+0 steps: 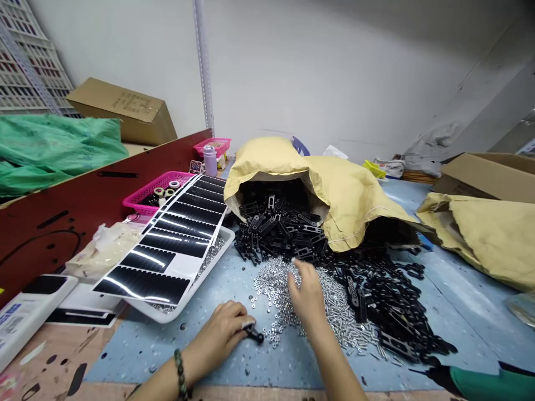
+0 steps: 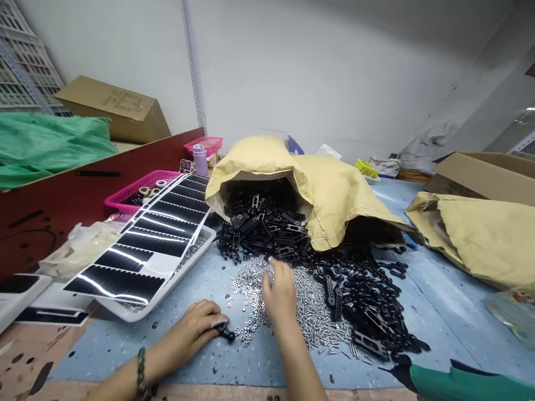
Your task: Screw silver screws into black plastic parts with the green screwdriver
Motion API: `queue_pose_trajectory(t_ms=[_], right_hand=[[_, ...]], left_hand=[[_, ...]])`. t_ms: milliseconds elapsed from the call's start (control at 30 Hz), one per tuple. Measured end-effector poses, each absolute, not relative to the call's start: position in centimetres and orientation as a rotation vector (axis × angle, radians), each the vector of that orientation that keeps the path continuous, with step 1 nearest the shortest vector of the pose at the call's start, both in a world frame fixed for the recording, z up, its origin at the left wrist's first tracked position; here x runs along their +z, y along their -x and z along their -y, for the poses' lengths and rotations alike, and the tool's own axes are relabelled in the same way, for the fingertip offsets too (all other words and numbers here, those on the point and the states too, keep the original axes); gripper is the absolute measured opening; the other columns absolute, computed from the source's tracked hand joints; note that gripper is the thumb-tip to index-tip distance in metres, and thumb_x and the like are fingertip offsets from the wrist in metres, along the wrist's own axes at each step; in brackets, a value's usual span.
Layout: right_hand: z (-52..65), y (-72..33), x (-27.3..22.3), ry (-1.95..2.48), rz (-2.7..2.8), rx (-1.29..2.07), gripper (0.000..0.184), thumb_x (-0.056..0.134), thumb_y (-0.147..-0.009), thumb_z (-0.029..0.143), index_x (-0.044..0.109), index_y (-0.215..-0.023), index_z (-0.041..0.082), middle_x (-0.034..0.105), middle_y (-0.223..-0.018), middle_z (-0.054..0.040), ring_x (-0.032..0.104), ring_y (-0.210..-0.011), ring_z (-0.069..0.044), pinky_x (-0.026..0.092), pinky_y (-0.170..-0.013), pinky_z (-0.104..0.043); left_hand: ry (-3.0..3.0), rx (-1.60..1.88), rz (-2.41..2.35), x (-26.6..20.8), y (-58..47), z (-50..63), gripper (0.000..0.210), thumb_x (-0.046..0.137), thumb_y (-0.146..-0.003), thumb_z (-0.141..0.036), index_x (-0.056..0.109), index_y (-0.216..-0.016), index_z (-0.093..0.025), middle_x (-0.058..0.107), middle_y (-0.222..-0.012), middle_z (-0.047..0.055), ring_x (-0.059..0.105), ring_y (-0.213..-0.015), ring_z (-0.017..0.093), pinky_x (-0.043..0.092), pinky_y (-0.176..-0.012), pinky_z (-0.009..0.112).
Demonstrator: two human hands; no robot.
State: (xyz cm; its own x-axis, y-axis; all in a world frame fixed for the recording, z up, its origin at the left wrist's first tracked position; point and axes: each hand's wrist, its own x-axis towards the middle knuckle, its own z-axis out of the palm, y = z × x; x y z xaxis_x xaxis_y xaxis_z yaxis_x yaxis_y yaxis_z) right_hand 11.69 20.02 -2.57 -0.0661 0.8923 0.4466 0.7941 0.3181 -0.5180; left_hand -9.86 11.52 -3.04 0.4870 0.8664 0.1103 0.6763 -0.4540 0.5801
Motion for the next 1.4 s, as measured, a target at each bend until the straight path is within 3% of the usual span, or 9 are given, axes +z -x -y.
queue_pose_trajectory(t_ms=[100, 267, 467, 600, 767, 867, 967, 1133, 1400], right_hand=[[-26.1, -11.5, -1.5, 1.616, 1.757, 0.116, 0.047, 0.058, -0.083, 0.027, 0.050, -0.126, 0.009, 0.050, -0.120, -0.0223, 0.048, -0.109, -0.037, 0.043, -0.087, -0.050], [-29.4, -10.1, -2.5, 1.498, 1.845, 0.188, 0.014, 0.062, -0.080, 0.020, 0.066, -0.093, 0.021, 0.058, -0.108, -0.0125, 0.055, -0.098, -0.030, 0.045, -0.083, -0.044], [-25.5, -12.7, -2.2, 1.174, 1.899, 0.335, 0.015, 0.045, -0.088, 0.016, 0.057, -0.094, 0.021, 0.056, -0.114, -0.0102, 0.054, -0.106, -0.022, 0.045, -0.092, -0.037], [-22.6, -14.5, -1.3, 1.044, 1.855, 0.421, 0.015, 0.036, -0.093, 0.018, 0.050, -0.096, 0.022, 0.057, -0.113, -0.0098, 0.054, -0.109, -0.019, 0.045, -0.093, -0.035], [-21.3, -14.6, -0.9, 0.853, 1.642, 0.837, 0.014, 0.038, -0.094, 0.023, 0.049, -0.101, 0.023, 0.060, -0.103, -0.0058, 0.057, -0.103, -0.020, 0.045, -0.092, -0.035], [-21.6, -15.3, -0.7, 0.961, 1.735, 0.805, 0.024, 0.042, -0.093, 0.028, 0.046, -0.116, 0.024, 0.058, -0.110, -0.0056, 0.059, -0.097, -0.019, 0.048, -0.088, -0.033], [-23.0, -18.0, -0.5, 1.460, 1.826, 0.458, 0.032, 0.042, -0.094, 0.027, 0.045, -0.126, 0.025, 0.052, -0.123, -0.0070, 0.057, -0.101, -0.018, 0.046, -0.091, -0.031], [-27.2, -24.0, -1.4, 1.950, 1.585, 0.236, 0.023, 0.056, -0.086, 0.014, 0.059, -0.108, 0.011, 0.056, -0.111, -0.0179, 0.053, -0.108, -0.032, 0.040, -0.093, -0.050], [-28.2, -25.5, -2.5, 1.784, 1.604, 0.304, 0.014, 0.055, -0.092, 0.026, 0.061, -0.101, 0.017, 0.061, -0.104, -0.0057, 0.060, -0.091, -0.018, 0.051, -0.080, -0.036]], left_hand=[[-2.277, 0.556, -1.292, -4.0, 9.2, -9.4, 0.024, 0.049, -0.090, -0.010, 0.060, -0.105, -0.025, 0.059, -0.097, 0.004, 0.054, -0.091, 0.022, 0.044, -0.078, 0.036], [-2.204, 0.703, -1.269, -4.6, 9.3, -8.1, 0.044, 0.063, -0.085, -0.028, 0.050, -0.126, -0.034, 0.058, -0.110, 0.006, 0.055, -0.100, 0.026, 0.046, -0.086, 0.043], [-1.815, 0.874, -1.464, 0.9, 9.8, -13.9, 0.034, 0.042, -0.096, -0.039, 0.050, -0.128, -0.029, 0.057, -0.124, 0.007, 0.059, -0.102, 0.023, 0.051, -0.086, 0.040], [-1.859, 0.939, -1.428, 2.7, 7.6, -18.1, 0.033, 0.040, -0.096, -0.034, 0.052, -0.124, -0.023, 0.065, -0.110, 0.008, 0.064, -0.096, 0.022, 0.054, -0.080, 0.035], [-2.113, 0.918, -1.263, 2.3, 3.6, -21.3, 0.054, 0.054, -0.084, -0.018, 0.039, -0.135, -0.028, 0.046, -0.139, 0.005, 0.042, -0.127, 0.024, 0.036, -0.106, 0.044], [-2.228, 0.825, -1.184, 2.4, 2.5, -22.6, 0.049, 0.059, -0.076, -0.011, 0.053, -0.121, -0.028, 0.060, -0.121, 0.003, 0.051, -0.116, 0.026, 0.035, -0.104, 0.045], [-2.204, 0.788, -1.265, 2.9, 3.1, -22.9, 0.026, 0.048, -0.085, -0.017, 0.058, -0.108, -0.021, 0.063, -0.102, 0.008, 0.057, -0.099, 0.028, 0.042, -0.091, 0.047], [-2.030, 0.733, -1.354, 3.3, 4.8, -21.2, 0.021, 0.034, -0.093, -0.029, 0.052, -0.096, -0.020, 0.062, -0.094, 0.007, 0.059, -0.087, 0.024, 0.046, -0.077, 0.038], [-1.717, 0.705, -1.326, 3.3, 5.1, -18.5, 0.022, 0.043, -0.089, -0.039, 0.052, -0.086, -0.020, 0.060, -0.079, 0.002, 0.057, -0.075, 0.022, 0.042, -0.070, 0.035]])
